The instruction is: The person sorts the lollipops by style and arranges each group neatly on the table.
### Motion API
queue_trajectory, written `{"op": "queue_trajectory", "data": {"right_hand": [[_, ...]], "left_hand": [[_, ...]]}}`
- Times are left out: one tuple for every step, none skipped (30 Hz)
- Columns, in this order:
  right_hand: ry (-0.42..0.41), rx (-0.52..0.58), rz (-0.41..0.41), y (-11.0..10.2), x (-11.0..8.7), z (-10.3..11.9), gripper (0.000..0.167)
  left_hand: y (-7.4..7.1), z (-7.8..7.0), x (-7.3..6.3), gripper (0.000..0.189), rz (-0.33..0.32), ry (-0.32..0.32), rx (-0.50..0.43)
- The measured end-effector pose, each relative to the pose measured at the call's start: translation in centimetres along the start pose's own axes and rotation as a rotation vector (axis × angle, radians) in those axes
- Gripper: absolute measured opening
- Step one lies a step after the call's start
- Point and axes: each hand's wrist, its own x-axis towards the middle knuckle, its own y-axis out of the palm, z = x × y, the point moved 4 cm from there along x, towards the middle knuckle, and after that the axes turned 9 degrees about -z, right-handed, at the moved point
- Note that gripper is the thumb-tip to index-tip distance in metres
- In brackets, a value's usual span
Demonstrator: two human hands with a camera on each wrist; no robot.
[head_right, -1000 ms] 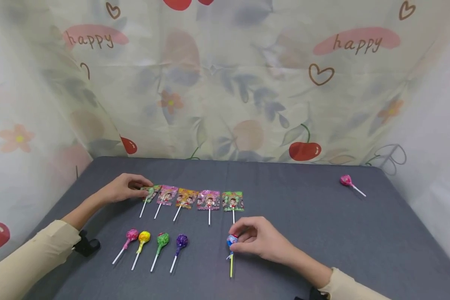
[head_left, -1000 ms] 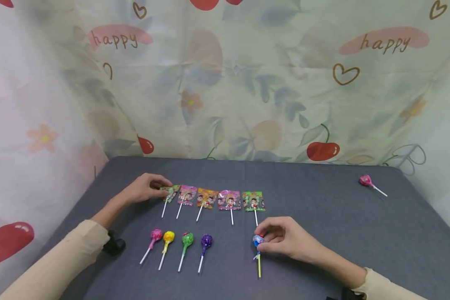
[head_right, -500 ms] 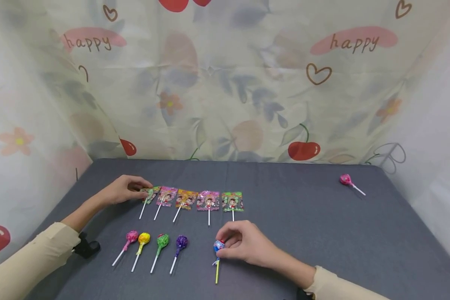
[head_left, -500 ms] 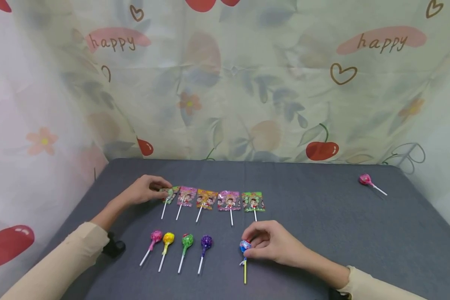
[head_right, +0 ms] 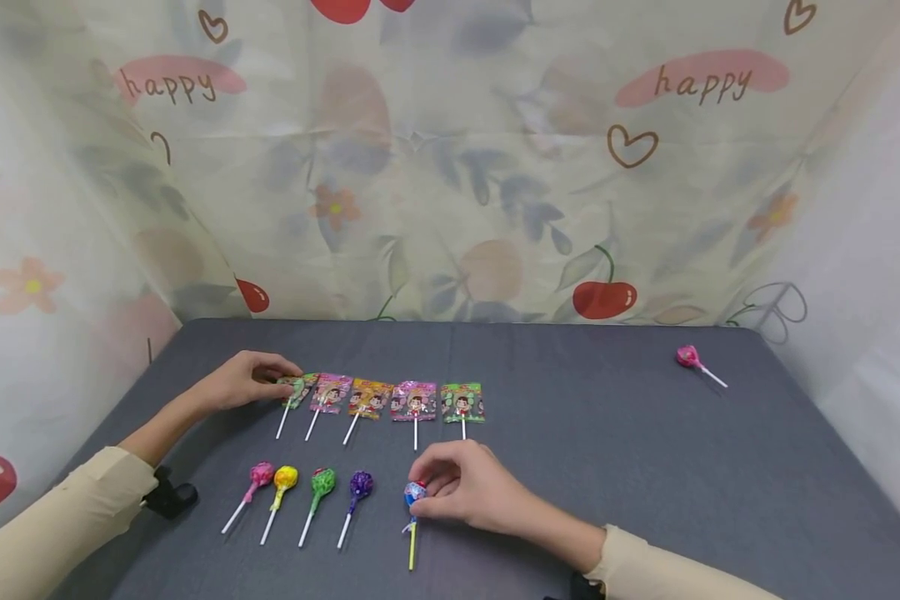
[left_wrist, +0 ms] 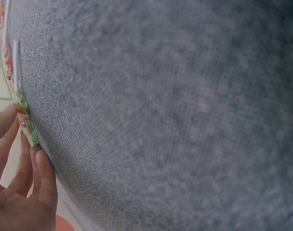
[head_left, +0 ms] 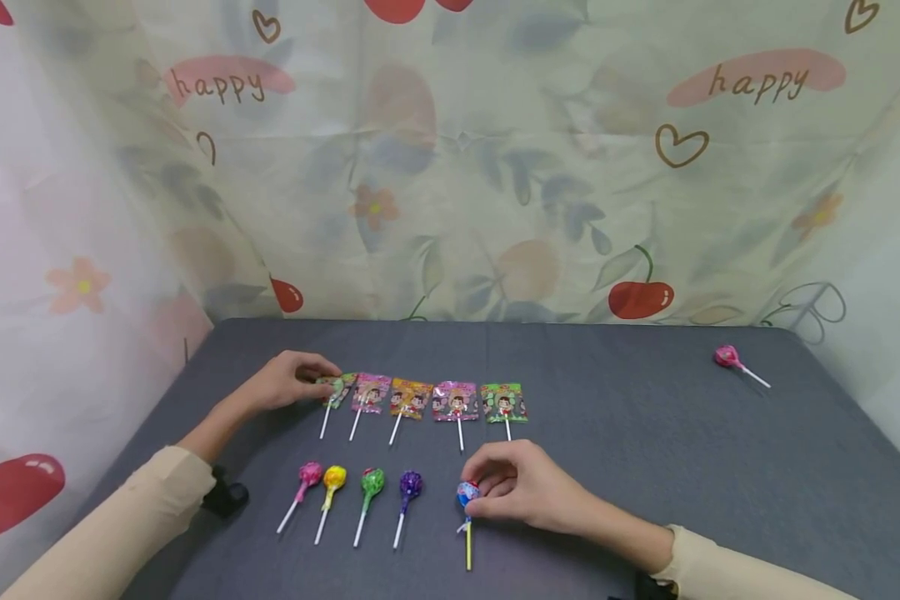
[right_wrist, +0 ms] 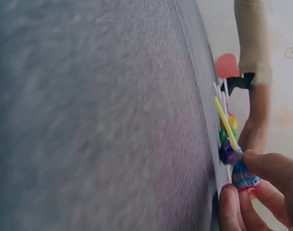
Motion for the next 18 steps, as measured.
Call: {"op": "queue_trajectory", "data": {"right_hand": [[-0.005,-0.002,0.001,0.2,0.1,0.1,0.021],[-0.006,-0.006,0.001,0.4,0.2,0.2,0.021],[-0.004,-0.015,-0.002,0.6,0.3,0.2,0.021],[-0.006,-0.022,-0.006,0.8,0.4,0.3,0.020],[-0.010,-0.031,-0.009,1.1,0.6,0.3,0.020],[-0.007,-0.040,-0.014,1.3,0.7,0.3,0.020],[-0.007,-0.048,-0.019,1.5,0.9,0.3,0.020],[-0.003,-0.056,-0.024,1.7,1.1,0.4,0.020],[0.001,-0.064,-0.030,1.9,1.2,0.4,0.020],[0.005,-0.069,-0.033,2.0,1.3,0.5,0.020],[0.010,-0.074,-0.036,2.1,1.4,0.5,0.020],[0.017,-0.078,-0.040,2.2,1.5,0.6,0.021],[0.019,-0.082,-0.043,2.3,1.6,0.7,0.021],[0.022,-0.089,-0.045,2.3,1.7,0.7,0.021],[0.026,-0.097,-0.047,2.3,1.7,0.8,0.021],[0.029,-0.106,-0.048,2.3,1.7,0.7,0.021],[0.032,-0.116,-0.050,2.3,1.8,0.7,0.020],[0.036,-0.126,-0.050,2.3,1.8,0.7,0.020]], "left_hand": [[0.0,0.0,0.0,0.029,0.000,-0.001,0.000],[0.0,0.0,0.0,0.029,0.000,-0.003,0.000],[0.0,0.0,0.0,0.029,-0.001,-0.003,0.002],[0.0,0.0,-0.1,0.029,-0.001,-0.002,0.002],[0.0,0.0,-0.1,0.029,-0.002,-0.002,0.003],[-0.1,0.0,-0.1,0.029,-0.003,-0.002,0.005],[-0.1,0.0,-0.1,0.029,-0.004,0.000,0.005],[-0.1,0.0,-0.1,0.029,-0.004,0.002,0.005],[-0.1,0.0,-0.1,0.029,-0.005,0.004,0.006],[-0.1,0.0,-0.1,0.029,-0.006,0.006,0.006],[-0.1,0.0,-0.1,0.029,-0.006,0.009,0.006],[0.0,0.0,-0.1,0.029,-0.007,0.012,0.006],[0.0,0.0,-0.1,0.028,-0.007,0.014,0.007],[0.0,-0.1,-0.1,0.029,-0.006,0.016,0.007],[0.0,-0.1,-0.1,0.029,-0.006,0.017,0.006],[0.0,-0.1,-0.1,0.029,-0.006,0.018,0.004],[0.0,-0.1,-0.2,0.029,-0.006,0.018,0.003],[0.0,-0.1,-0.2,0.029,-0.006,0.018,0.002]]}}
